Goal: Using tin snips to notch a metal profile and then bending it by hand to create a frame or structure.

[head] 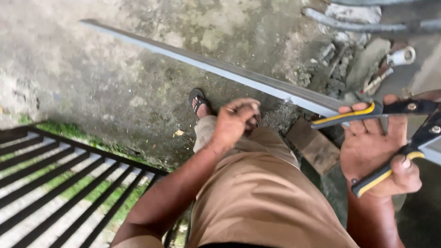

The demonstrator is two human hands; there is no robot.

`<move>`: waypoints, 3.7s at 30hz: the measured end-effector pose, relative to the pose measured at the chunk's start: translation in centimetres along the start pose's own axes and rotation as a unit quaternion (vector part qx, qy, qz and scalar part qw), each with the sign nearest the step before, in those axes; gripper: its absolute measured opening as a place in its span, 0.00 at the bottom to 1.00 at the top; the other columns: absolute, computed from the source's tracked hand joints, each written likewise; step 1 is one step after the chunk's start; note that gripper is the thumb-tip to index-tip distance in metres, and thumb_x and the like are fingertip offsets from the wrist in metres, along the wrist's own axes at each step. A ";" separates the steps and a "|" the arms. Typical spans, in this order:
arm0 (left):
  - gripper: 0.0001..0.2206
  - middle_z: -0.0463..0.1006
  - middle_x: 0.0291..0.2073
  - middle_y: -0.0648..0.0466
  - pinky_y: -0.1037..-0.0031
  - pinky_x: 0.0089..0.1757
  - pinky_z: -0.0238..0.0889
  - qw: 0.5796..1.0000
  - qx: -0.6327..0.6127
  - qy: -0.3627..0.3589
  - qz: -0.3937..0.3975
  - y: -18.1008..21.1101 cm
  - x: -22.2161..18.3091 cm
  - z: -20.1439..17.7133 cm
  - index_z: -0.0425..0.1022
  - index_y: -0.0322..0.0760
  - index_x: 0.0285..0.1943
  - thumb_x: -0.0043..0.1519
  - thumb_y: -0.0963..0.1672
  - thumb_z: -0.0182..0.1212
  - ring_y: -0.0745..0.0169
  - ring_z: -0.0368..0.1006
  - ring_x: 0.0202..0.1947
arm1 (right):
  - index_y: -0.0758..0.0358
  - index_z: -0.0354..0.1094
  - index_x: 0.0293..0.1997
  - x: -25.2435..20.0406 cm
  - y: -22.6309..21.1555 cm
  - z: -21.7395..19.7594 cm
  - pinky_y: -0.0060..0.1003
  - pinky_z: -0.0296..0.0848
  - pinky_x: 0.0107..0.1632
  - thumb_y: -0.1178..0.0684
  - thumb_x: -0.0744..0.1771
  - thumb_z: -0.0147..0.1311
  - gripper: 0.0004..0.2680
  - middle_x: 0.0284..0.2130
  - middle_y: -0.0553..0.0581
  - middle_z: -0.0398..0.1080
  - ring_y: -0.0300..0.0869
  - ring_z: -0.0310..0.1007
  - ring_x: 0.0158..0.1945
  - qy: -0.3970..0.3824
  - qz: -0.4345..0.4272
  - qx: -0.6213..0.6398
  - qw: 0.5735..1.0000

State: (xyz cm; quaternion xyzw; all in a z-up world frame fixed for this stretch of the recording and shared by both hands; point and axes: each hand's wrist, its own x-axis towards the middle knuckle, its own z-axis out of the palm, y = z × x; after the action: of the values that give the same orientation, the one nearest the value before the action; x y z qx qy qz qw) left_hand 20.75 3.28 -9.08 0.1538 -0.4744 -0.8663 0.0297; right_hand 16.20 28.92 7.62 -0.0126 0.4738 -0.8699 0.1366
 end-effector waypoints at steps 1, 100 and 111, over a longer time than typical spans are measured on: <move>0.10 0.84 0.44 0.48 0.80 0.31 0.69 0.992 -0.035 0.033 -0.115 -0.3 -0.6 1.5 0.82 0.39 0.53 0.65 0.38 0.63 0.67 0.76 0.32 | 0.63 0.47 0.82 0.3 -0.2 -0.2 0.60 0.50 0.91 0.45 0.62 0.58 0.38 0.68 0.75 0.61 0.60 0.57 0.78 -0.018 0.009 -0.017 1.000; 0.24 0.73 0.29 0.46 0.70 0.16 0.65 0.876 -0.126 0.409 -0.222 1.7 10.9 7.8 0.50 0.39 0.67 0.69 0.50 0.53 0.54 0.70 0.20 | 0.64 0.48 0.78 4.4 2.1 -13.1 0.44 0.54 0.73 0.42 0.56 0.71 0.43 0.73 0.66 0.55 0.55 0.56 0.74 -0.295 0.195 -0.724 0.592; 0.24 0.73 0.29 0.46 0.71 0.17 0.63 0.874 -0.132 0.410 -0.225 0.9 11.1 7.9 0.50 0.41 0.69 0.69 0.49 0.53 0.56 0.68 0.20 | 0.60 0.43 0.79 6.1 2.4 -11.3 0.44 0.51 0.74 0.36 0.56 0.69 0.45 0.75 0.61 0.52 0.55 0.53 0.75 -0.282 0.254 -0.750 0.541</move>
State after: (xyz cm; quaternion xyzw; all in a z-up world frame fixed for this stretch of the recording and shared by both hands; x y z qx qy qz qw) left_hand 7.82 7.04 -7.04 0.5927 -0.2538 -0.7630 0.0459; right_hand 9.16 35.39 -1.26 -0.2341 0.8737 -0.0773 0.4193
